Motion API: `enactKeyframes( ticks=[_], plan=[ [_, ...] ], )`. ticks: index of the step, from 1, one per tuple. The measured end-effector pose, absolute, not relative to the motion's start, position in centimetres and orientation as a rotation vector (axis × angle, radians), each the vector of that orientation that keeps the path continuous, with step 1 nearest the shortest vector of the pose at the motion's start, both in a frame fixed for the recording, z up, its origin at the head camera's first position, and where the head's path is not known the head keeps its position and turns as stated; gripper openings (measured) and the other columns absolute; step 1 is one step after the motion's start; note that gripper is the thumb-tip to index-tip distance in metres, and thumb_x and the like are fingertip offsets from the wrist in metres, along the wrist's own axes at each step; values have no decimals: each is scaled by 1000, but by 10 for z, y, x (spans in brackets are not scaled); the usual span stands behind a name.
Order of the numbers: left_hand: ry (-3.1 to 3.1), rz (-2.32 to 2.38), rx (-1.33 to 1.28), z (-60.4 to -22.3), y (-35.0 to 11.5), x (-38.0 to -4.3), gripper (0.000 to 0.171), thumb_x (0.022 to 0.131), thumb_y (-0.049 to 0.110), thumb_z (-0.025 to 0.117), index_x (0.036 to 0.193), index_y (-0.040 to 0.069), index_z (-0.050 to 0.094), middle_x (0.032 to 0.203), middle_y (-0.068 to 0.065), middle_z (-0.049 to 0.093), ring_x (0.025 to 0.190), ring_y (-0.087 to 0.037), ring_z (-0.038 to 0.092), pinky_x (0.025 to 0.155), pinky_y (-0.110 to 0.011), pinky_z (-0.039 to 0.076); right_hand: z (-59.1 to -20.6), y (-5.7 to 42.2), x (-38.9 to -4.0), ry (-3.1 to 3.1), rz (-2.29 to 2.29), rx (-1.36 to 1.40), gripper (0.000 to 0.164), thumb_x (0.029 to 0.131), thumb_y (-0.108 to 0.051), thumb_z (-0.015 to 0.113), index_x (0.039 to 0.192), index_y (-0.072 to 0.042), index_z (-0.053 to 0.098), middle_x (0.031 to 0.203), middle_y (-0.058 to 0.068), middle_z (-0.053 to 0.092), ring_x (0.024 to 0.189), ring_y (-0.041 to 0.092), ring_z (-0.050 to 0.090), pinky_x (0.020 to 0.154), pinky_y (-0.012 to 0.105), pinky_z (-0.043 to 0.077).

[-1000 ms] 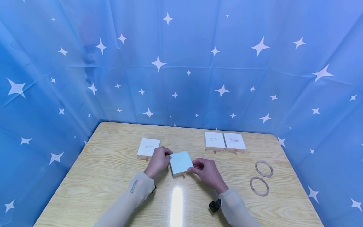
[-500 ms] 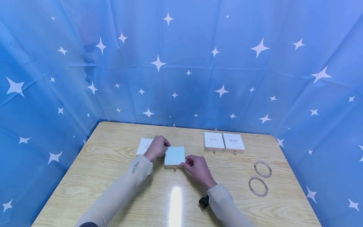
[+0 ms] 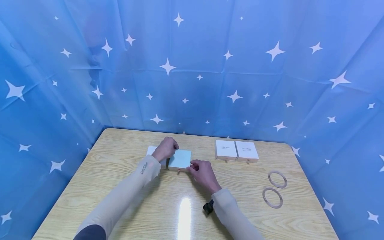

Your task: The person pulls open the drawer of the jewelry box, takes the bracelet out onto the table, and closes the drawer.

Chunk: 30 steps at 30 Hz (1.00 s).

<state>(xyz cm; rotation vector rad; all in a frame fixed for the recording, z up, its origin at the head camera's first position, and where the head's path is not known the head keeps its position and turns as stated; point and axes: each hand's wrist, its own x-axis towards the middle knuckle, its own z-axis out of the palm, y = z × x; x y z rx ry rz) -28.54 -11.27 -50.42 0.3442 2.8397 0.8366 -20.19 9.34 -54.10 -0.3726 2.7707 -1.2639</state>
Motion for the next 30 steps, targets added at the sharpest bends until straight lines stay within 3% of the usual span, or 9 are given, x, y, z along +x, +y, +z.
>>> enactKeyframes(
  ticks=[19, 26, 30],
  plan=[
    [2825, 710, 418, -503, -112, -291, 35, 91, -9, 59, 119, 3, 75, 123, -14, 73, 123, -32, 65, 107, -45, 52, -541, 90, -209, 2740, -1263, -354, 33, 97, -23, 70, 123, -3, 72, 93, 1, 74, 81, 9, 66, 73, 27, 58],
    [2848, 717, 493, -506, -112, -290, 24, 98, 10, 61, 117, 4, 76, 118, -13, 74, 112, -29, 68, 100, -43, 56, -540, 98, -210, 2739, -1239, -414, 32, 98, -28, 67, 122, -6, 72, 97, 1, 74, 87, 10, 68, 82, 32, 60],
    [2855, 737, 532, -507, -109, -288, 28, 100, 21, 64, 120, 5, 74, 120, -14, 72, 114, -29, 67, 101, -44, 55, -537, 106, -209, 2751, -1189, -504, 35, 99, -29, 67, 125, -6, 70, 106, 4, 74, 93, 14, 70, 85, 36, 60]
  ],
)
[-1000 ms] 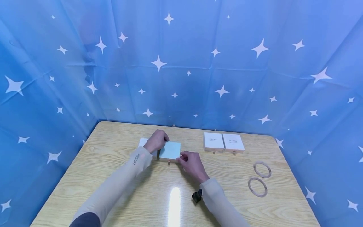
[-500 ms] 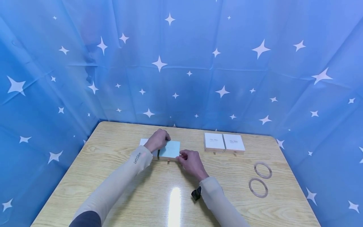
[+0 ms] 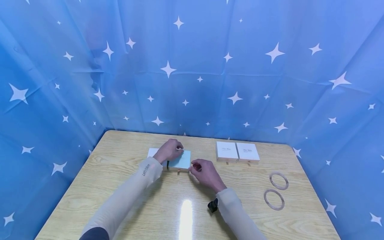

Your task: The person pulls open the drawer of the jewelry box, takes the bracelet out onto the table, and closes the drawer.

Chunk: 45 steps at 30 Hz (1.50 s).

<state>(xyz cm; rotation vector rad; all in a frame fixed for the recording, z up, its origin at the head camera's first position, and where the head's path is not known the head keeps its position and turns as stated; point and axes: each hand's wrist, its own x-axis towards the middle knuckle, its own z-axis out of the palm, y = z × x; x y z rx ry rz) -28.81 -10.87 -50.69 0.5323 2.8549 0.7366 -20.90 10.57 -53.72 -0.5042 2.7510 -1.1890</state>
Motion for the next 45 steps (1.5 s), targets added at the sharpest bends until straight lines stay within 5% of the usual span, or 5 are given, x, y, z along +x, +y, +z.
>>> enactKeyframes(
  ticks=[11, 26, 45],
  plan=[
    [2810, 875, 486, -507, -98, -282, 60, 103, 48, 56, 148, 9, 54, 155, -19, 48, 147, -38, 40, 119, -54, 39, -529, 132, -202, 2988, -870, -648, 48, 92, -35, 76, 134, -14, 67, 141, 8, 62, 132, 31, 55, 110, 49, 50],
    [2633, 1200, 492, -504, -52, -286, 65, 103, 55, 51, 150, 10, 51, 151, -15, 55, 136, -38, 55, 112, -52, 47, -524, 176, -210, 3117, -839, -530, 60, 91, -34, 77, 143, -10, 58, 154, 17, 49, 141, 38, 47, 109, 58, 48],
    [2520, 1221, 327, -512, 23, -303, 60, 104, 51, 52, 153, 16, 49, 151, -7, 57, 140, -26, 52, 116, -44, 45, -530, 221, -230, 3169, -751, -227, 65, 92, -30, 72, 144, 4, 52, 151, 31, 44, 140, 49, 40, 111, 63, 42]
  ],
)
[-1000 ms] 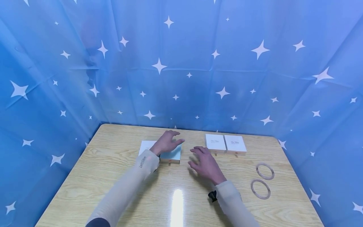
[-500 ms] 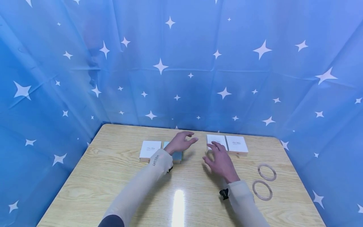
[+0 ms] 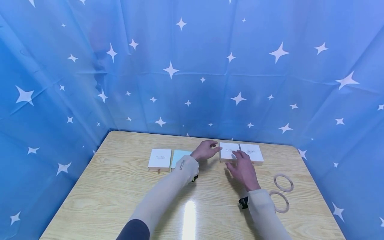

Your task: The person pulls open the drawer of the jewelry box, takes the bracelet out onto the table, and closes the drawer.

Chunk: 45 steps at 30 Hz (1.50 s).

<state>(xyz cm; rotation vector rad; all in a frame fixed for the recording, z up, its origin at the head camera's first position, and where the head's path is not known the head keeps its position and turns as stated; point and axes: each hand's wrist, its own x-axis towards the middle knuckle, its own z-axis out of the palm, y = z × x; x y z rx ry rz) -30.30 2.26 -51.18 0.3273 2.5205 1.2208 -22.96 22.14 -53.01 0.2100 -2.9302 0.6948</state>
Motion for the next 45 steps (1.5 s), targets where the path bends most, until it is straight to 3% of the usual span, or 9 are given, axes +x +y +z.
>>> enactKeyframes(
  ticks=[5, 12, 16, 20, 26, 33, 40, 45],
  plan=[
    [2562, 1200, 263, -516, 41, -314, 57, 105, 43, 55, 153, 14, 48, 152, -7, 56, 139, -25, 53, 115, -41, 46, -535, 226, -234, -2887, 676, 205, 60, 93, -28, 71, 138, 10, 56, 144, 34, 51, 134, 50, 45, 109, 61, 45],
    [2579, 1184, 274, -515, 55, -324, 46, 103, 20, 61, 147, 8, 55, 148, -10, 58, 137, -26, 55, 113, -39, 48, -539, 227, -239, -2803, 651, 219, 49, 92, -21, 74, 124, 15, 63, 131, 35, 60, 123, 50, 53, 106, 59, 48],
    [2612, 1140, 340, -516, 56, -327, 39, 99, 10, 64, 138, 2, 63, 135, -13, 65, 118, -23, 62, 100, -33, 54, -541, 226, -243, -2779, 612, 223, 42, 91, -21, 77, 112, 14, 67, 124, 33, 63, 118, 48, 56, 102, 57, 50],
    [2640, 1098, 389, -518, 56, -329, 37, 97, 4, 64, 134, 0, 64, 124, -16, 68, 103, -23, 61, 86, -30, 54, -540, 224, -247, -2789, 589, 180, 40, 90, -19, 79, 111, 14, 69, 122, 33, 65, 117, 47, 57, 101, 55, 51],
    [2629, 1096, 368, -519, 57, -330, 45, 97, 4, 65, 142, 3, 60, 137, -14, 64, 113, -23, 61, 98, -32, 54, -537, 223, -249, -2831, 570, 141, 38, 90, -21, 80, 105, 12, 69, 122, 32, 65, 118, 47, 58, 102, 55, 51],
    [2645, 1099, 354, -523, 57, -331, 37, 97, 6, 66, 135, 2, 65, 127, -14, 68, 114, -24, 63, 99, -35, 56, -536, 226, -246, -2831, 562, 179, 34, 89, -23, 81, 93, 9, 70, 113, 31, 69, 114, 45, 61, 100, 55, 53],
    [2618, 1140, 263, -522, 57, -329, 40, 96, 8, 69, 135, 3, 65, 130, -12, 67, 117, -24, 63, 100, -35, 56, -533, 227, -243, -2819, 610, 156, 45, 87, -22, 82, 110, 15, 70, 115, 33, 69, 116, 46, 61, 102, 56, 51],
    [2634, 1188, 202, -523, 57, -326, 24, 96, 8, 69, 118, 0, 70, 107, -10, 66, 88, -17, 60, 74, -26, 51, -534, 227, -242, -2812, 626, 130, 52, 85, -24, 84, 115, 16, 68, 114, 35, 68, 109, 48, 64, 95, 57, 54]
  ],
)
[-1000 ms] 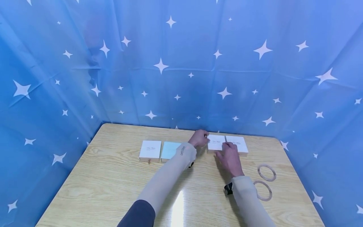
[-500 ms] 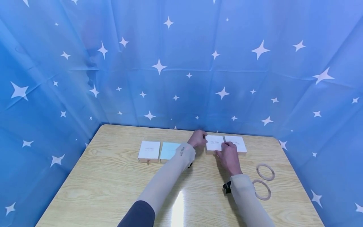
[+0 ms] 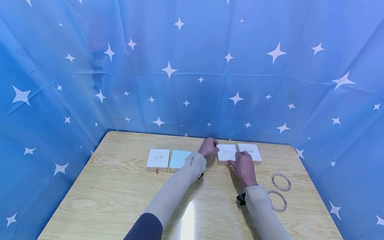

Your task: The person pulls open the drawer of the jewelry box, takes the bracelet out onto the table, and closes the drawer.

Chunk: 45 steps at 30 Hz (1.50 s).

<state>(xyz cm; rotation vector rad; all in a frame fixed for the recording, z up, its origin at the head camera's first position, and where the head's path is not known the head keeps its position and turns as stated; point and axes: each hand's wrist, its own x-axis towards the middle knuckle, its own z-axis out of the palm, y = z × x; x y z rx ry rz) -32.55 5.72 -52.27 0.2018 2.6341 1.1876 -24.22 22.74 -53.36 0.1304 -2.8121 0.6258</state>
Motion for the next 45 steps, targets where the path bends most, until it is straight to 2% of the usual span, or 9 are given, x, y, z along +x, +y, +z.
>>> enactKeyframes(
  ticks=[3, 7, 11, 15, 18, 21, 26, 37, 45],
  plan=[
    [2618, 1237, 165, -522, 57, -322, 21, 96, 7, 69, 116, 0, 70, 104, -8, 65, 83, -15, 55, 70, -26, 47, -533, 228, -241, -2817, 625, 127, 47, 85, -26, 85, 105, 15, 70, 108, 34, 69, 104, 46, 65, 89, 56, 55],
    [2606, 1270, 167, -522, 56, -319, 28, 95, 6, 69, 124, 4, 68, 114, -8, 67, 92, -15, 60, 82, -29, 55, -532, 229, -239, -2814, 618, 133, 38, 83, -26, 86, 75, 4, 63, 84, 24, 67, 89, 40, 65, 78, 50, 54],
    [2583, 1312, 199, -523, 53, -316, 30, 95, 3, 68, 125, 3, 68, 117, -10, 67, 97, -17, 61, 87, -32, 56, -533, 230, -238, -2830, 644, 114, 50, 84, -26, 85, 62, -7, 45, 63, 8, 46, 66, 26, 50, 62, 37, 42],
    [2545, 1351, 213, -525, 49, -310, 34, 95, 3, 67, 130, 4, 68, 123, -12, 68, 102, -18, 63, 90, -33, 57, -531, 232, -234, -2854, 755, 79, 54, 86, -25, 84, 62, -9, 38, 61, 0, 29, 58, 18, 33, 58, 29, 29],
    [2530, 1363, 208, -525, 46, -306, 36, 94, 3, 69, 130, 3, 68, 125, -13, 67, 105, -21, 64, 92, -34, 58, -531, 235, -231, -2868, 867, 49, 43, 87, -24, 83, 67, -6, 49, 61, 2, 36, 58, 17, 37, 56, 27, 31],
    [2545, 1363, 201, -524, 44, -302, 38, 91, 0, 71, 128, 1, 69, 125, -14, 68, 108, -23, 65, 94, -36, 58, -531, 236, -228, -2875, 952, 13, 26, 87, -23, 82, 90, 1, 72, 74, 13, 63, 67, 21, 55, 60, 30, 44],
    [2564, 1357, 193, -521, 39, -290, 37, 87, -1, 74, 123, -1, 70, 122, -15, 69, 106, -24, 65, 94, -37, 59, -533, 240, -220, -2880, 1075, -31, 58, 87, -24, 82, 133, 6, 64, 120, 28, 69, 102, 36, 69, 86, 48, 59],
    [2545, 1393, 186, -524, 28, -267, 37, 89, 3, 76, 126, 0, 69, 119, -13, 69, 102, -20, 65, 89, -34, 58, -536, 248, -212, -2866, 1336, -107, 48, 94, -22, 75, 137, -3, 64, 129, 23, 68, 119, 38, 66, 84, 34, 60],
    [2540, 1395, 186, -525, 19, -251, 35, 88, 5, 78, 122, 1, 71, 113, -11, 68, 97, -18, 62, 84, -32, 57, -537, 247, -207, -2853, 1347, -24, 42, 92, -17, 77, 130, -1, 69, 127, 22, 67, 116, 39, 68, 77, 21, 55]
  ],
)
